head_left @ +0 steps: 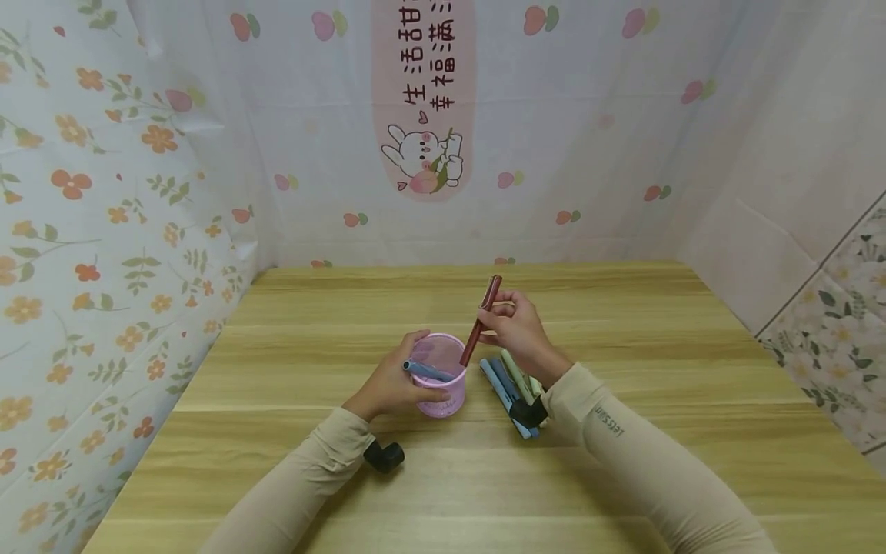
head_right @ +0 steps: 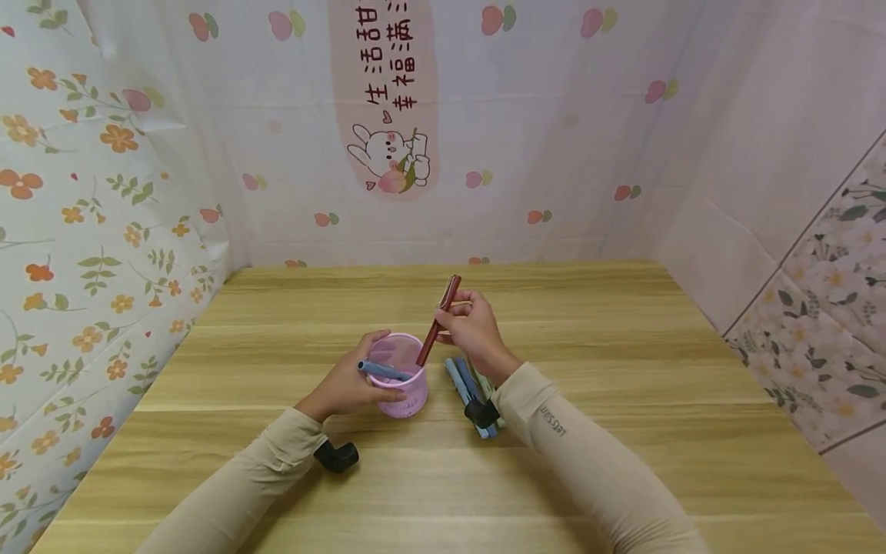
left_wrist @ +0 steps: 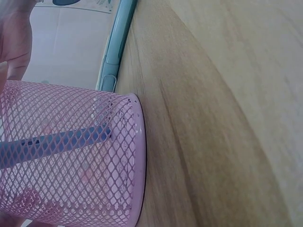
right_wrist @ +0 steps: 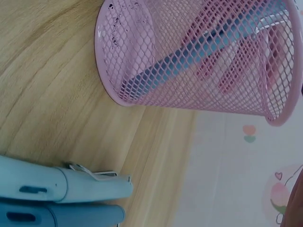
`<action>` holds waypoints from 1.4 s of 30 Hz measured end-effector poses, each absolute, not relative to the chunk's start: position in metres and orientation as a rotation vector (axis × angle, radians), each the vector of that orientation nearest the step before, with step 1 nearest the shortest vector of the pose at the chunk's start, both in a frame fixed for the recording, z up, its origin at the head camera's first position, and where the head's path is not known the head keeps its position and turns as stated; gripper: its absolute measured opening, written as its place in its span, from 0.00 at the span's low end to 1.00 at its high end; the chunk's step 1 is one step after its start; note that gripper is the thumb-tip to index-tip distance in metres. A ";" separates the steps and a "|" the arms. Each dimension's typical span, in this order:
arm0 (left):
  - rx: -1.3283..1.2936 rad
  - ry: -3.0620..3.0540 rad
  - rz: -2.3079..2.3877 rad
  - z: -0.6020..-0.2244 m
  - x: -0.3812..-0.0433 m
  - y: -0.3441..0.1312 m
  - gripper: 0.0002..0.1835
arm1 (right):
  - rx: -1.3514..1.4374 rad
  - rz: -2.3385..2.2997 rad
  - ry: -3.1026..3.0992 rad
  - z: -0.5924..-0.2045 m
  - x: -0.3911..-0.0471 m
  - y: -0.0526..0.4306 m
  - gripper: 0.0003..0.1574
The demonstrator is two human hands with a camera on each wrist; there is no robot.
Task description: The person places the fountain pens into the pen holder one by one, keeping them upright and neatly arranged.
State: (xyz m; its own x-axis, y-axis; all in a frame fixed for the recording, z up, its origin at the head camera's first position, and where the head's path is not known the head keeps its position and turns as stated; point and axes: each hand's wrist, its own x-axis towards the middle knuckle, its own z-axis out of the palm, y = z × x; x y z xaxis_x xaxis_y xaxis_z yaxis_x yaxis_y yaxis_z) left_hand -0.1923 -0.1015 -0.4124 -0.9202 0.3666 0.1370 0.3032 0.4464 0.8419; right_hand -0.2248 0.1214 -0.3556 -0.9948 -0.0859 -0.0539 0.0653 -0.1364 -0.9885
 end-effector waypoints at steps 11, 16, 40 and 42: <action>0.597 2.597 1.513 -0.412 -0.193 -0.101 0.55 | -0.112 -2.302 2.099 -0.360 -0.220 0.112 0.22; 0.610 2.604 1.508 -0.410 -0.194 -0.101 0.55 | -0.178 -2.263 2.182 -0.361 -0.218 0.107 0.22; 0.646 2.596 1.516 -0.412 -0.194 -0.101 0.54 | -0.345 -2.042 2.458 -0.369 -0.214 0.103 0.20; 0.652 2.595 1.521 -0.412 -0.195 -0.101 0.53 | -0.349 -2.037 2.456 -0.369 -0.214 0.103 0.19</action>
State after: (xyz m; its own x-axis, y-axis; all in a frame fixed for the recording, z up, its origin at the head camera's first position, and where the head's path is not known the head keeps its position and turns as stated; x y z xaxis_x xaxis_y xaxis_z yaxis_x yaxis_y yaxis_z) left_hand -0.1948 -0.1012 -0.4118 -0.9084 0.3885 0.1548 0.3248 0.4224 0.8462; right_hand -0.2144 0.1029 -0.3687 -0.9741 -0.1230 0.1898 -0.2092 0.1716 -0.9627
